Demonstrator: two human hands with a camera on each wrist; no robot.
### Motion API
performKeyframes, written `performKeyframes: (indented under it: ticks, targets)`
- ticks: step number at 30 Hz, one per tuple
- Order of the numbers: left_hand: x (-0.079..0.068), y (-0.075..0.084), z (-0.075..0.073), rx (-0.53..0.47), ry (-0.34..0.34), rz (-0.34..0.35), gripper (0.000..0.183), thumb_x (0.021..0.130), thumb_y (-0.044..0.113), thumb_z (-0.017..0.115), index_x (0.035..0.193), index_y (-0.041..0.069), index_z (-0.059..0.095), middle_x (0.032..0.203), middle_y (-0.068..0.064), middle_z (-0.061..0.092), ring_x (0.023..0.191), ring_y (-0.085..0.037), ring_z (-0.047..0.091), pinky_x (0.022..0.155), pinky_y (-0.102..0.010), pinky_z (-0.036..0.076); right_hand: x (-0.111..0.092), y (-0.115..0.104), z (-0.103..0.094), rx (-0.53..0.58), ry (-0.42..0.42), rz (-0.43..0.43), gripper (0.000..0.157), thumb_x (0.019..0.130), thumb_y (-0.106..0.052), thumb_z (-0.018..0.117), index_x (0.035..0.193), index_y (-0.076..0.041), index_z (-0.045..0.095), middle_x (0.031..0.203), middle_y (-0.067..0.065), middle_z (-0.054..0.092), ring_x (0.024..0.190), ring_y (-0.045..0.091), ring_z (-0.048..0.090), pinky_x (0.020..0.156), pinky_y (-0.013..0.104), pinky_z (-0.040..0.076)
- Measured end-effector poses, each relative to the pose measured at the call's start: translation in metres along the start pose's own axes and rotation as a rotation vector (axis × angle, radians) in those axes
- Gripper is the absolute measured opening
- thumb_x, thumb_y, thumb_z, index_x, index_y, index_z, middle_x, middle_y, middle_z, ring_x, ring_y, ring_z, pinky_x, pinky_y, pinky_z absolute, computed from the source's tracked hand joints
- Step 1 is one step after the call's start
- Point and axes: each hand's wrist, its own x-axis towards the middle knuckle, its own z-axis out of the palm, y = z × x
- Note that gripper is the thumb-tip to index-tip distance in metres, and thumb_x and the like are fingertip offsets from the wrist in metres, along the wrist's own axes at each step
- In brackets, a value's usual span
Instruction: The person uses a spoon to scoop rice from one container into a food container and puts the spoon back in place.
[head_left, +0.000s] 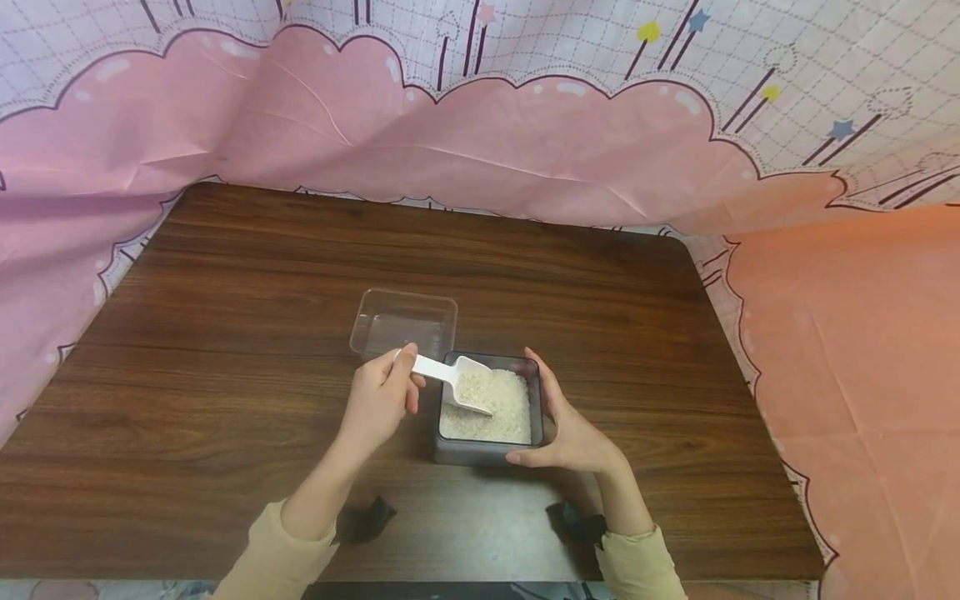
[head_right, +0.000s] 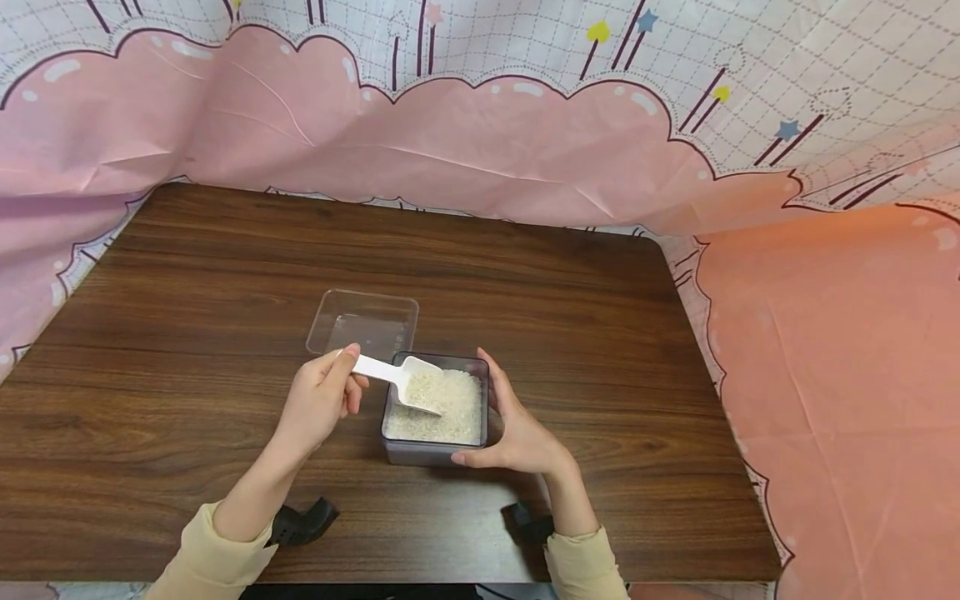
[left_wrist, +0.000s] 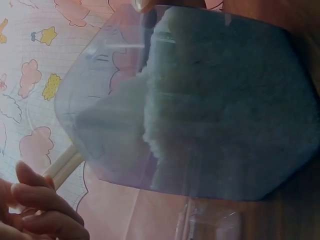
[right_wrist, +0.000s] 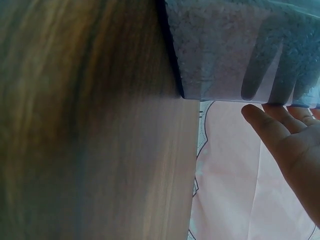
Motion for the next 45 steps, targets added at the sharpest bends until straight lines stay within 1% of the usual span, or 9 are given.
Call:
performKeyframes:
  ticks: [3, 7, 11, 16, 18, 26, 32, 38, 45]
  targets:
    - [-0.002, -0.004, -0.001, -0.056, 0.009, -0.03, 0.047, 0.105, 0.023, 0.043, 0.066, -0.001, 0.055, 0.047, 0.0, 0.049, 0.044, -0.013, 0.043, 0.046, -0.023, 0.035, 0.0, -0.001, 0.001, 0.0, 0.0, 0.013, 0.126, 0.068, -0.01, 0.088, 0.155, -0.031, -0.001, 0.153, 0.012, 0.021, 0.141, 0.032, 0.021, 0.106, 0.063, 0.024]
    - [-0.004, -0.008, -0.002, -0.117, 0.002, -0.051, 0.046, 0.105, 0.023, 0.043, 0.072, -0.006, 0.056, 0.048, -0.001, 0.049, 0.044, -0.011, 0.041, 0.045, -0.023, 0.032, 0.0, -0.002, 0.001, 0.008, 0.0, 0.023, 0.127, 0.068, -0.01, 0.088, 0.155, -0.032, -0.001, 0.153, 0.012, 0.021, 0.141, 0.031, 0.022, 0.107, 0.062, 0.024]
    - [-0.005, -0.011, -0.004, -0.226, -0.02, -0.098, 0.045, 0.106, 0.024, 0.042, 0.076, -0.006, 0.056, 0.049, -0.002, 0.048, 0.045, -0.011, 0.04, 0.047, -0.022, 0.032, 0.001, -0.003, 0.001, 0.015, -0.001, 0.025, 0.126, 0.067, -0.009, 0.088, 0.155, -0.032, 0.0, 0.153, 0.013, 0.02, 0.141, 0.032, 0.022, 0.107, 0.062, 0.025]
    - [-0.006, -0.011, -0.005, -0.354, -0.054, -0.149, 0.041, 0.106, 0.022, 0.04, 0.077, -0.004, 0.054, 0.051, -0.002, 0.046, 0.047, -0.012, 0.041, 0.047, -0.021, 0.033, 0.0, -0.005, 0.0, 0.01, -0.001, 0.042, 0.124, 0.068, -0.011, 0.089, 0.155, -0.029, 0.002, 0.153, 0.013, 0.02, 0.142, 0.033, 0.022, 0.106, 0.064, 0.024]
    - [-0.006, -0.01, -0.006, -0.379, -0.061, -0.157, 0.04, 0.106, 0.021, 0.039, 0.077, -0.003, 0.053, 0.051, -0.002, 0.046, 0.048, -0.012, 0.04, 0.047, -0.021, 0.033, 0.0, -0.005, 0.001, 0.009, 0.001, 0.048, 0.124, 0.068, -0.012, 0.089, 0.155, -0.029, 0.002, 0.153, 0.013, 0.02, 0.142, 0.033, 0.022, 0.107, 0.064, 0.024]
    - [-0.01, -0.011, -0.013, -0.456, -0.073, -0.191, 0.041, 0.106, 0.025, 0.036, 0.078, 0.001, 0.053, 0.051, 0.0, 0.044, 0.048, -0.01, 0.039, 0.049, -0.021, 0.032, 0.0, -0.005, 0.0, 0.007, 0.0, 0.053, 0.123, 0.067, -0.011, 0.089, 0.154, -0.033, 0.003, 0.152, 0.011, 0.023, 0.14, 0.032, 0.026, 0.106, 0.063, 0.026]
    - [-0.011, -0.015, -0.016, -0.544, -0.096, -0.184, 0.043, 0.106, 0.024, 0.032, 0.073, 0.006, 0.051, 0.05, 0.001, 0.043, 0.047, -0.01, 0.037, 0.051, -0.021, 0.03, 0.0, -0.005, 0.0, 0.013, -0.001, 0.054, 0.123, 0.068, -0.012, 0.088, 0.154, -0.033, 0.004, 0.152, 0.01, 0.023, 0.14, 0.032, 0.026, 0.106, 0.063, 0.026]
    - [-0.011, -0.013, -0.018, -0.599, -0.116, -0.13, 0.045, 0.107, 0.027, 0.031, 0.072, 0.008, 0.052, 0.05, 0.002, 0.043, 0.047, -0.01, 0.037, 0.053, -0.022, 0.031, 0.0, -0.003, -0.001, 0.015, -0.001, 0.047, 0.123, 0.068, -0.011, 0.088, 0.154, -0.033, 0.003, 0.152, 0.009, 0.022, 0.14, 0.031, 0.026, 0.106, 0.063, 0.026]
    - [-0.013, -0.006, -0.024, -0.651, -0.143, -0.076, 0.048, 0.108, 0.029, 0.029, 0.071, 0.009, 0.053, 0.05, 0.002, 0.041, 0.049, -0.012, 0.035, 0.056, -0.024, 0.03, 0.0, -0.001, 0.0, 0.017, 0.006, 0.039, 0.123, 0.067, -0.011, 0.088, 0.154, -0.031, 0.004, 0.152, 0.007, 0.021, 0.14, 0.03, 0.025, 0.106, 0.062, 0.026]
